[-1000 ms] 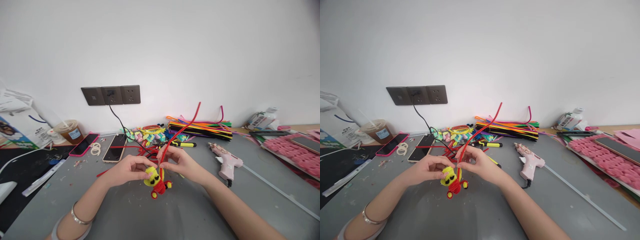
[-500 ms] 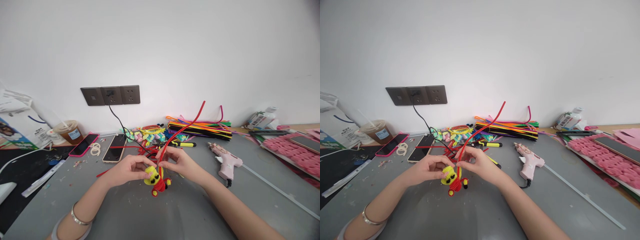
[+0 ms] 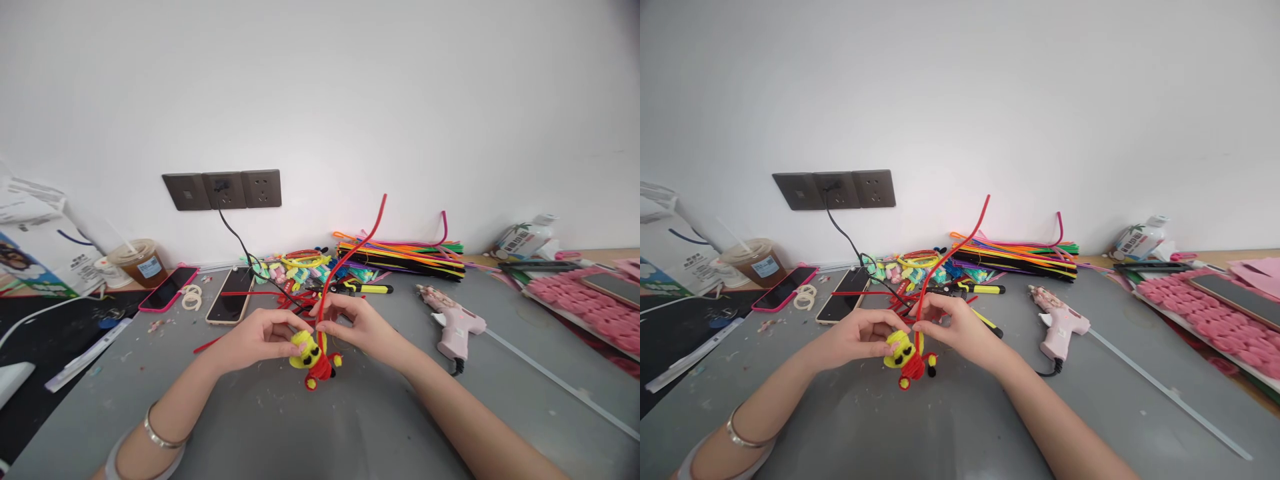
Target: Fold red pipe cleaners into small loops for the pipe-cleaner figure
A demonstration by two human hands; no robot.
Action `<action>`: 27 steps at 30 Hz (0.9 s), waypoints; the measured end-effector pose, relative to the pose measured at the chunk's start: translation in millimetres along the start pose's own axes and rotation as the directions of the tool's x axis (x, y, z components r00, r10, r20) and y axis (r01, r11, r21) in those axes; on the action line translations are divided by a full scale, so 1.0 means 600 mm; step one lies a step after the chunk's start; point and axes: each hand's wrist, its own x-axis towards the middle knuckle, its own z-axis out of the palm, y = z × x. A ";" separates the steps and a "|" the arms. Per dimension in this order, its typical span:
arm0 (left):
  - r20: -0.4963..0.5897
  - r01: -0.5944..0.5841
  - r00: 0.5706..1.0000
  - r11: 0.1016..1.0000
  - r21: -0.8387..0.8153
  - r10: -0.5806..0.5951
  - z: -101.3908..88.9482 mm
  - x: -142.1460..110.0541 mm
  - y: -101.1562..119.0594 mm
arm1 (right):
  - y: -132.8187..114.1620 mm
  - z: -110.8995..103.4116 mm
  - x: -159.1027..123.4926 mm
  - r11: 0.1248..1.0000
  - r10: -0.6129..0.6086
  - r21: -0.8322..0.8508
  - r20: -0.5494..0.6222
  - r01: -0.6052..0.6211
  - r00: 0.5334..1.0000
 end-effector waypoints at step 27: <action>-0.023 -0.031 0.999 0.987 -0.156 0.027 0.019 0.007 -0.009 | 0.003 -0.004 0.003 0.993 0.021 0.119 -0.009 -0.020 1.000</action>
